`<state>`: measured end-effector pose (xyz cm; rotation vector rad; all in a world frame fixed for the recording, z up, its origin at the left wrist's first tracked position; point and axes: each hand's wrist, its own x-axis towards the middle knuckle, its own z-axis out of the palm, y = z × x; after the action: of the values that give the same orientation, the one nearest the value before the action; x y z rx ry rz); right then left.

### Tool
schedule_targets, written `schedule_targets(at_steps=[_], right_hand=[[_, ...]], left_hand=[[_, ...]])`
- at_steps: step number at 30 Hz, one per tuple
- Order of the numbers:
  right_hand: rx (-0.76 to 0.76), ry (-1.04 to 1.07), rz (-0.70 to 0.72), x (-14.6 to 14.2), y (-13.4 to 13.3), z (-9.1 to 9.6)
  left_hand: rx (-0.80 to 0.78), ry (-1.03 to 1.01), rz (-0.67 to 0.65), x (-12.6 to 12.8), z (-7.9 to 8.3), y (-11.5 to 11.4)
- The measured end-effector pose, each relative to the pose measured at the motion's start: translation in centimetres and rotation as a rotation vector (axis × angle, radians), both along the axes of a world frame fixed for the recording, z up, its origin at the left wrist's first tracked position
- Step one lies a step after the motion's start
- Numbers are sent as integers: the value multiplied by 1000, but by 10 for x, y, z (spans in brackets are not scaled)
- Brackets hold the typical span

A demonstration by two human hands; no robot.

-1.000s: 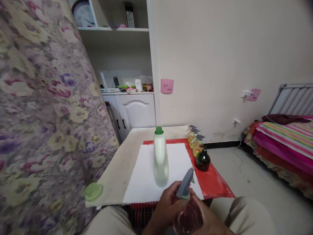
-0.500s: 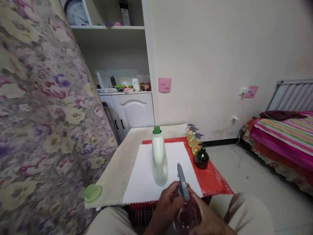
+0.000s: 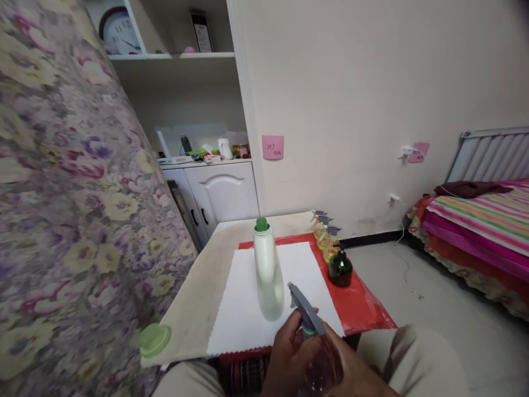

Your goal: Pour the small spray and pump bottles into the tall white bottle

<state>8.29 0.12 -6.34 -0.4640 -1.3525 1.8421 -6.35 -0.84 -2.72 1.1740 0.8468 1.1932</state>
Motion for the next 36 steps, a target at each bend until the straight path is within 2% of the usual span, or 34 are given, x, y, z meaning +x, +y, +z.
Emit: schedule_targets(at_steps=[2,6,13,18,23,29,33,36], right_hand=[[1,33,12,1,0,1],[-19,57,31,0,0,-4],[48,-93,-65,5,4,-16],[98,-165,-128,6,5,-17],[106,-153,-132,7,5,-23],[66,-151,-123,11,6,-27],[66,-119,-99,10,5,-25],[72,-133,-115,10,5,-26]], left_hand=[[15,35,-8,-3,2,-2],[22,42,60,0,10,0],[22,16,223,7,27,7],[43,-34,256,1,41,8],[104,-24,260,-2,52,6],[104,-41,299,1,57,0],[57,-19,253,2,56,-2],[64,-22,315,3,53,-3]])
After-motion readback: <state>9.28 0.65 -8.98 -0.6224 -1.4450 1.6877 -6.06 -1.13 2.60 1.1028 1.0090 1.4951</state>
